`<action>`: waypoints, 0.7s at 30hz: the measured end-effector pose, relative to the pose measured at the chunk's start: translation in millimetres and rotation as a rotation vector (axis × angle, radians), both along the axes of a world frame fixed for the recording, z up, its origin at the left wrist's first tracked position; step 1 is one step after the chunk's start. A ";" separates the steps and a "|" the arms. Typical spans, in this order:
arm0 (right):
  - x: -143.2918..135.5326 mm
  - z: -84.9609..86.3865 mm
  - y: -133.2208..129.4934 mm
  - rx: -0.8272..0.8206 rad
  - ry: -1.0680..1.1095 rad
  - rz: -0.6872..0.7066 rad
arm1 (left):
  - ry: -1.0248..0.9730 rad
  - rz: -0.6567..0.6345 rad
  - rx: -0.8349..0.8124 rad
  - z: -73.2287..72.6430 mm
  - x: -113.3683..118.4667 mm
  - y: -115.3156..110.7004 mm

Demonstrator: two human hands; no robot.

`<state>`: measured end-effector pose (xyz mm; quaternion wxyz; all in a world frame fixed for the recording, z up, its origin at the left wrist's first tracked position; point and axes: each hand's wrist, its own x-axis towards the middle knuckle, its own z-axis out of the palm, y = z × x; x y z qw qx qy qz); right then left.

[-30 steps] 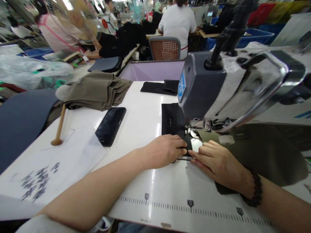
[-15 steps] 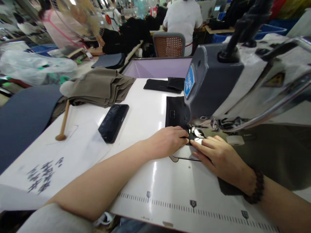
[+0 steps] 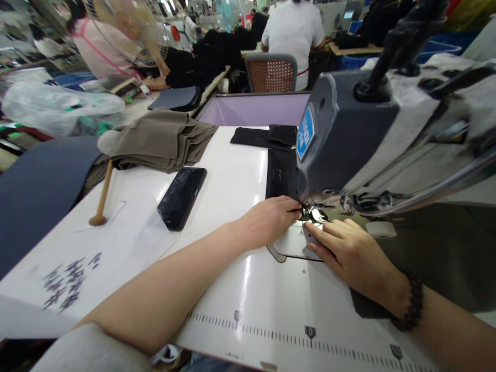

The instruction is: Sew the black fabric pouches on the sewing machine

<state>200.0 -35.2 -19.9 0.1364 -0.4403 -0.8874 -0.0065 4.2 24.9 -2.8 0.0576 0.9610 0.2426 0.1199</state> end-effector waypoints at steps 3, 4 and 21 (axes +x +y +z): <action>-0.1 0.3 -0.1 0.001 0.003 -0.007 | -0.004 0.017 0.009 -1.0 0.6 0.5; -0.2 0.5 -0.1 0.004 0.005 -0.008 | -0.008 0.019 0.011 -1.4 0.7 0.7; -1.9 4.6 0.6 -0.010 0.013 0.000 | 0.030 0.080 0.040 -0.6 4.1 -0.1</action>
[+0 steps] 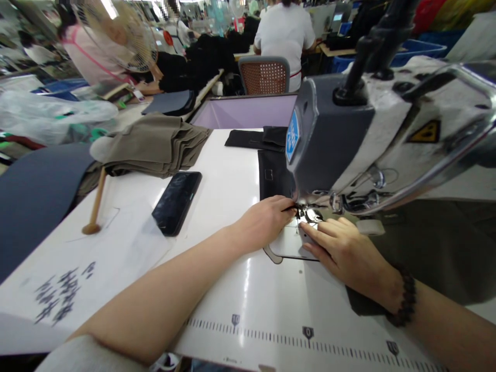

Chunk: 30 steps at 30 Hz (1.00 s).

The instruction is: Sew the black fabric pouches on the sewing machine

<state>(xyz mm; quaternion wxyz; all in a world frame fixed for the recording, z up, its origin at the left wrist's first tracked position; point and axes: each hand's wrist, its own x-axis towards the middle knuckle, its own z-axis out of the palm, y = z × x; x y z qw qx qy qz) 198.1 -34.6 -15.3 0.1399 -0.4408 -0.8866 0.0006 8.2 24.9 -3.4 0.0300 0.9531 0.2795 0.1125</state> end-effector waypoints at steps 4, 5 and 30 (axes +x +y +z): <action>0.4 -0.7 -0.4 0.011 0.000 0.000 | 0.115 0.063 0.020 8.3 3.6 -10.7; 0.8 -1.2 -0.6 0.010 0.002 0.002 | 0.154 0.087 0.013 11.2 5.0 -15.5; -2.0 16.0 -16.2 0.102 0.108 0.346 | 0.366 -0.136 -0.114 33.3 8.9 -58.3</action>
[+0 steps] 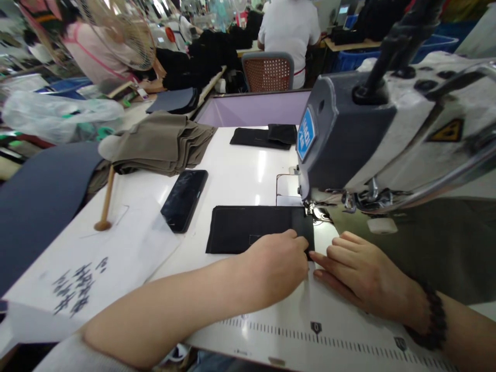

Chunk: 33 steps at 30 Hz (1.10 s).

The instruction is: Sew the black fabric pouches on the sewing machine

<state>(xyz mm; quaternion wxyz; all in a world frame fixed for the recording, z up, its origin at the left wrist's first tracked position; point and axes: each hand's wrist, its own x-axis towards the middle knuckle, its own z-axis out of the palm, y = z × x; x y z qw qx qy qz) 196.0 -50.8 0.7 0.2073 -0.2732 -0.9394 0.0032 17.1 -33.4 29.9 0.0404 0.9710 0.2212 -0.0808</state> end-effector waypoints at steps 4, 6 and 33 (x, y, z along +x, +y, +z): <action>0.1 -1.9 1.9 0.016 -0.007 -0.031 | 0.027 -0.010 0.015 -1.5 0.8 1.5; 1.6 -3.9 3.2 0.007 -0.009 -0.052 | 0.015 -0.017 0.041 -2.9 0.4 3.2; 4.3 -13.1 11.2 -0.095 -0.103 -0.291 | -0.292 0.125 0.061 -19.0 -6.6 45.5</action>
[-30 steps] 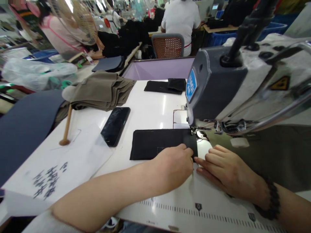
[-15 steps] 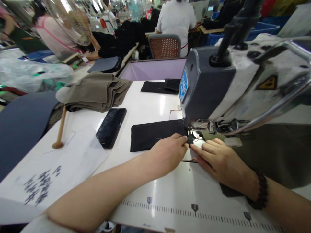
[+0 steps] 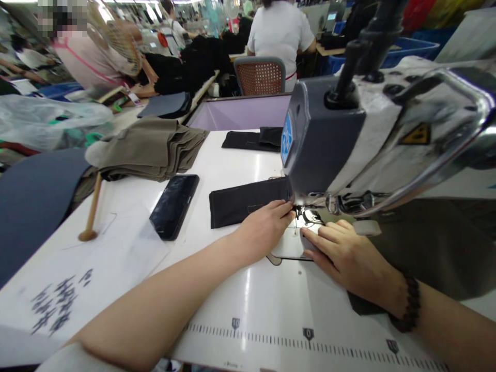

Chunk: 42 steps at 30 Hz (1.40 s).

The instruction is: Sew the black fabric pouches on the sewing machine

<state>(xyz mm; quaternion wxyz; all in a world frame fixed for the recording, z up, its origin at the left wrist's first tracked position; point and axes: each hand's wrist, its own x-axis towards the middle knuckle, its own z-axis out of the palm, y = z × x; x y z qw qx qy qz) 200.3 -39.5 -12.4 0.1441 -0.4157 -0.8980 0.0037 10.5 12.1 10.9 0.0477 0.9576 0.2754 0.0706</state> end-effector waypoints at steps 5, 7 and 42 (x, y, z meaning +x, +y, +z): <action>0.5 -0.9 -0.4 -0.009 0.007 -0.001 | -0.008 -0.015 0.018 -0.2 -1.3 0.5; 0.8 -1.2 -0.5 -0.008 0.005 -0.001 | -0.011 -0.012 0.026 -1.4 -2.1 -0.3; 29.1 24.7 1.1 0.136 -0.022 -0.069 | 0.084 0.431 0.122 2.6 -23.4 12.8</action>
